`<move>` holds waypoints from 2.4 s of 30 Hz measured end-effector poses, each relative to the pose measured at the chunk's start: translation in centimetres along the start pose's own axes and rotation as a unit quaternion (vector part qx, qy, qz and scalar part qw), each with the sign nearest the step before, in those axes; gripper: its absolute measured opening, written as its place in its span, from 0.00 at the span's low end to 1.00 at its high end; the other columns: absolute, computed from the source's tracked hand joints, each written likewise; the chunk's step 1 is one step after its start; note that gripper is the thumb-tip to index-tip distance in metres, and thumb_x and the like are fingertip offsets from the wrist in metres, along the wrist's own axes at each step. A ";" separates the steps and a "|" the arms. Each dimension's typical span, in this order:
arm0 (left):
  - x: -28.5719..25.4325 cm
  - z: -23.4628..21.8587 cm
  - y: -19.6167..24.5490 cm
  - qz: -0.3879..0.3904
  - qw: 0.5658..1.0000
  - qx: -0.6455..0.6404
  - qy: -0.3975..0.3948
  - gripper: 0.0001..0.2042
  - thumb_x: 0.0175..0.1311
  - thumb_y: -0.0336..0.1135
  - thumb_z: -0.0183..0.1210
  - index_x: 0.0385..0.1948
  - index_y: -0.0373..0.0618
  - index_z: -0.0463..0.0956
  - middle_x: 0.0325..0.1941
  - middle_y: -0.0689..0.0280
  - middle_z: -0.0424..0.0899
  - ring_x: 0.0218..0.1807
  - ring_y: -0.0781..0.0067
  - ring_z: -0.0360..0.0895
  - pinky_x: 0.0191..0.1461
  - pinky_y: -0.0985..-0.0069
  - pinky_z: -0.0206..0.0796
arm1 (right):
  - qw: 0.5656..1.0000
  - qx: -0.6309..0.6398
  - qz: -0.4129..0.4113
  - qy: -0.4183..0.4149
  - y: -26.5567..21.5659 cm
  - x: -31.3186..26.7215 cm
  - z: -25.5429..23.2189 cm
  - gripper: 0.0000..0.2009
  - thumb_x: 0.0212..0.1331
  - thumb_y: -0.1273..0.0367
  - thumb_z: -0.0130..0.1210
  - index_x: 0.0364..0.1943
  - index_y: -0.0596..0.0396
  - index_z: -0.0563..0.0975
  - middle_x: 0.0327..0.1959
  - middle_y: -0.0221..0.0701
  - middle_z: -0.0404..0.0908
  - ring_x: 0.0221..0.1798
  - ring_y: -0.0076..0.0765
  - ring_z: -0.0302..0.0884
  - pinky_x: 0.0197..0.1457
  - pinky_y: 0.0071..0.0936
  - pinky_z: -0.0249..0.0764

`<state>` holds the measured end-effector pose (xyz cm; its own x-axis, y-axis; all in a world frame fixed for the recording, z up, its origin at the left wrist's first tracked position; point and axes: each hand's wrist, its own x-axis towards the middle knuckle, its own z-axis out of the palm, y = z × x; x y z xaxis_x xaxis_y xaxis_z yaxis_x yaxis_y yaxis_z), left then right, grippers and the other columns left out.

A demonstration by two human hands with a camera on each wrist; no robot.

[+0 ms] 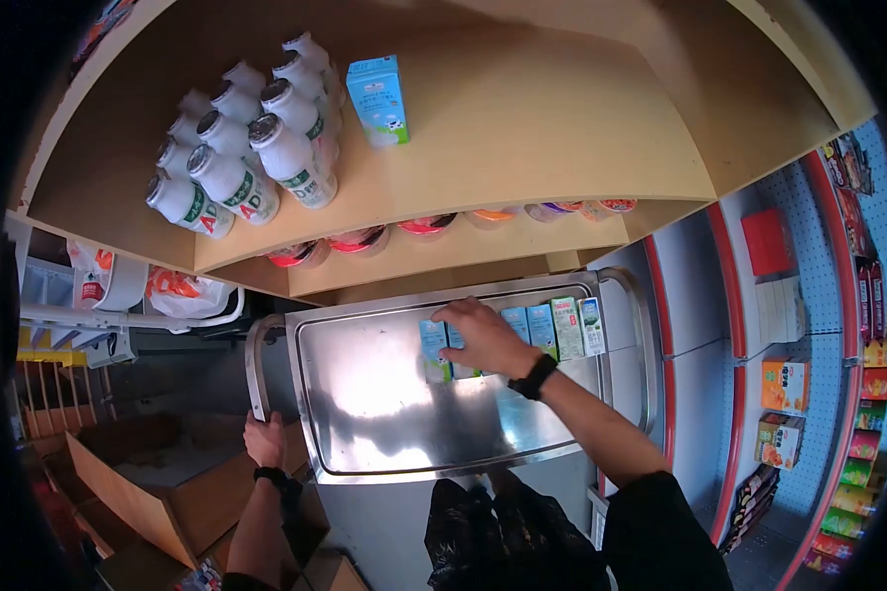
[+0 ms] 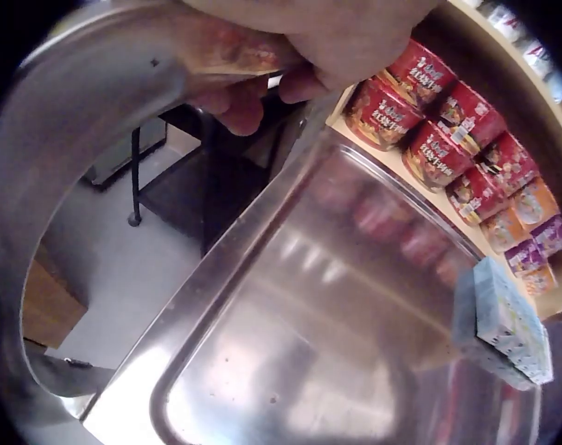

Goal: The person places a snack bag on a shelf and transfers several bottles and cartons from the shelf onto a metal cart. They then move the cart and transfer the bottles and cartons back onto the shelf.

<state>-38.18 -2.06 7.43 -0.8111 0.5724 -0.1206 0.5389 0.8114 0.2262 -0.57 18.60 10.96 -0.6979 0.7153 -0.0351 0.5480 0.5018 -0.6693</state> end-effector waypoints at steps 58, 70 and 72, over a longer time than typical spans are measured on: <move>-0.6 -0.8 0.8 -0.006 1.000 0.008 0.007 0.20 0.49 0.42 0.58 0.40 0.38 0.74 0.34 0.44 0.81 0.39 0.40 0.79 0.46 0.51 0.71 | 0.951 0.225 -0.036 0.209 -4.7 8.8 -19.5 0.23 0.47 0.74 0.67 0.49 0.60 0.71 0.41 0.29 0.80 0.43 0.24 0.77 0.51 0.25 0.74; -0.5 -0.8 0.8 -0.005 1.000 0.012 0.007 0.17 0.48 0.41 0.58 0.36 0.39 0.73 0.33 0.44 0.81 0.39 0.39 0.78 0.44 0.50 0.70 | 0.975 0.160 -0.024 0.153 0.8 17.2 -21.0 0.30 0.45 0.71 0.68 0.55 0.62 0.69 0.45 0.36 0.80 0.47 0.32 0.77 0.55 0.29 0.72; -0.5 -1.0 1.0 -0.008 1.000 0.009 0.002 0.17 0.48 0.41 0.58 0.37 0.39 0.73 0.33 0.44 0.81 0.39 0.39 0.78 0.44 0.51 0.70 | 0.975 0.172 -0.039 0.135 0.6 17.3 -21.1 0.30 0.45 0.71 0.68 0.56 0.61 0.68 0.46 0.36 0.80 0.48 0.32 0.77 0.55 0.30 0.72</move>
<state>-37.46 -1.63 8.65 -0.8199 0.5596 -0.1204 0.5307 0.8220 0.2067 -2.58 41.50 25.60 -0.5592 0.8068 0.1906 0.2792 0.3998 -0.8730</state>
